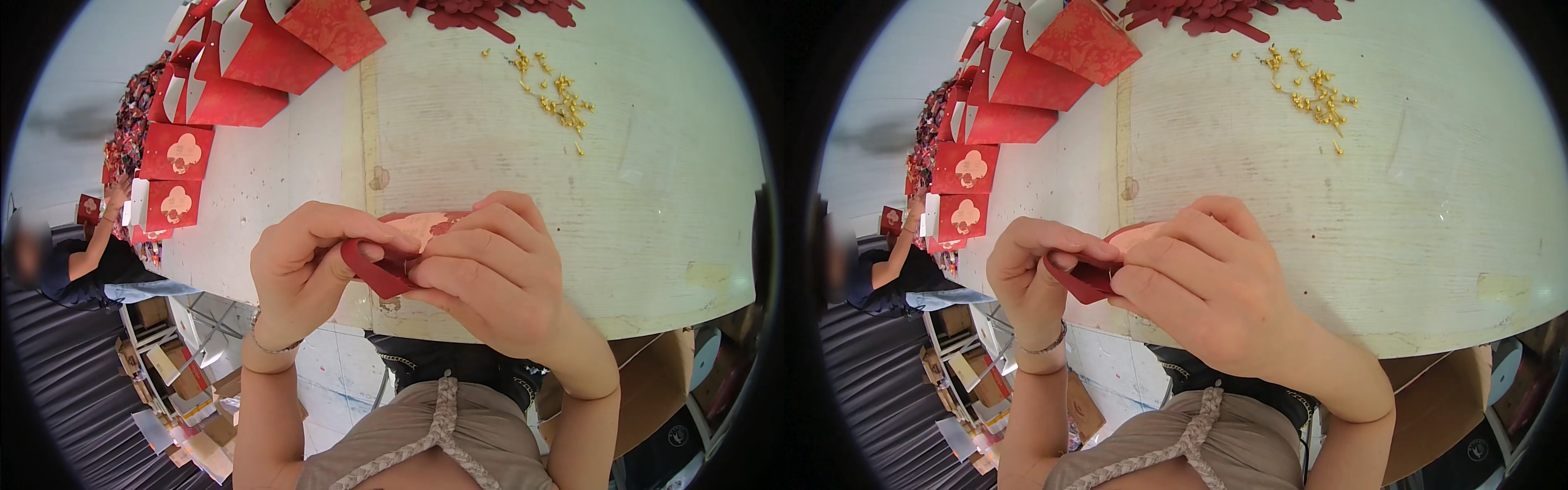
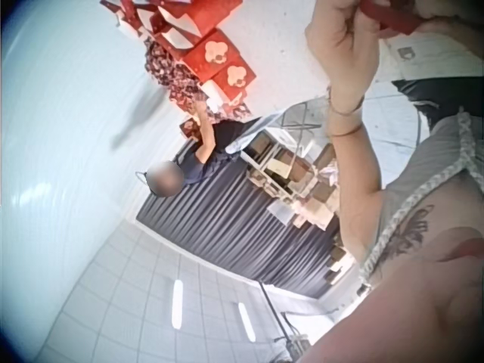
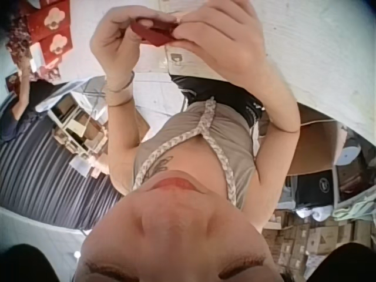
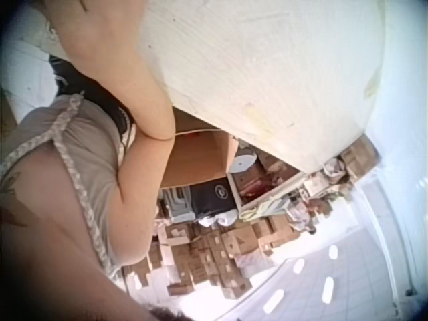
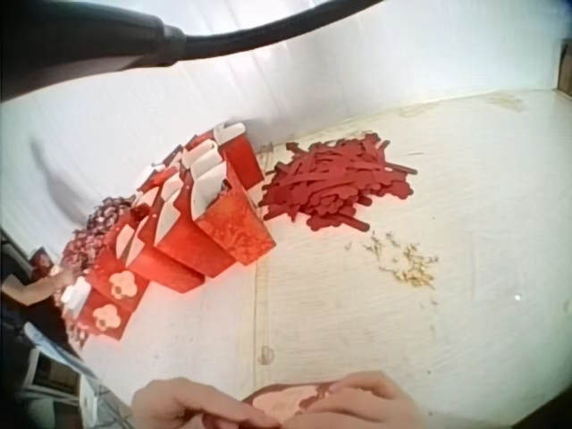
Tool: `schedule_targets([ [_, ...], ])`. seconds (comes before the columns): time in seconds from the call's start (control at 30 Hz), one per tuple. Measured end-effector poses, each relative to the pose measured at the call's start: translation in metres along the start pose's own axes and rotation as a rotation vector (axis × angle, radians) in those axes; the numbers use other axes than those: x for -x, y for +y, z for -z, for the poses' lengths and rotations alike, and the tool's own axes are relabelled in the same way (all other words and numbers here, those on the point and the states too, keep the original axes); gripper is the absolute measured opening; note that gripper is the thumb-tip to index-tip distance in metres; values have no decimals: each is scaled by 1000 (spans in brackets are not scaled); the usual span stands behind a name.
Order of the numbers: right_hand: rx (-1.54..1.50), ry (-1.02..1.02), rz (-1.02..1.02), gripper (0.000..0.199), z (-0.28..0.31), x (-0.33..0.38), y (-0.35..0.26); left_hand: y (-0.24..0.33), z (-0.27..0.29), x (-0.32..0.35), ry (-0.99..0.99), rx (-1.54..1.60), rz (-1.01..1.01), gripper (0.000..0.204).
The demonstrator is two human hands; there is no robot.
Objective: The person repeatedly assembles small red paper gift boxes by folding flaps and inserting a red ribbon through a pre-punched hole. The person fills each box with wrapped candies, closes the lid, and places the finished box on the table. The process is repeated multiple times.
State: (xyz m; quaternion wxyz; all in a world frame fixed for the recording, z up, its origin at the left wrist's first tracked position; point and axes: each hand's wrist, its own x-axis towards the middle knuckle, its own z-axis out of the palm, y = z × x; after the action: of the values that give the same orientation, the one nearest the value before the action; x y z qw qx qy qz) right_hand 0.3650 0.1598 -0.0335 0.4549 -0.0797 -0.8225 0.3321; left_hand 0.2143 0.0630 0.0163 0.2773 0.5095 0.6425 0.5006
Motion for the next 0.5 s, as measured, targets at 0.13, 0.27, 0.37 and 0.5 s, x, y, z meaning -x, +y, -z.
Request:
schedule_targets([
  [0.13, 0, -8, -9, 20, 2, -1, -1, -1, 1, 2, 6, 13, -20, 21],
  [0.27, 7, -14, -13, 21, 1, -2, -4, -4, 5, 7, 5, -7, -38, 22],
  [0.37, 15, -3, -26, 22, 2, 1, 1, -7, 4, 6, -14, 163, 30, 7],
  [0.5, -4, 45, -21, 25, -2, 0, 0, -3, 6, 8, -30, 75, -49, 11],
])
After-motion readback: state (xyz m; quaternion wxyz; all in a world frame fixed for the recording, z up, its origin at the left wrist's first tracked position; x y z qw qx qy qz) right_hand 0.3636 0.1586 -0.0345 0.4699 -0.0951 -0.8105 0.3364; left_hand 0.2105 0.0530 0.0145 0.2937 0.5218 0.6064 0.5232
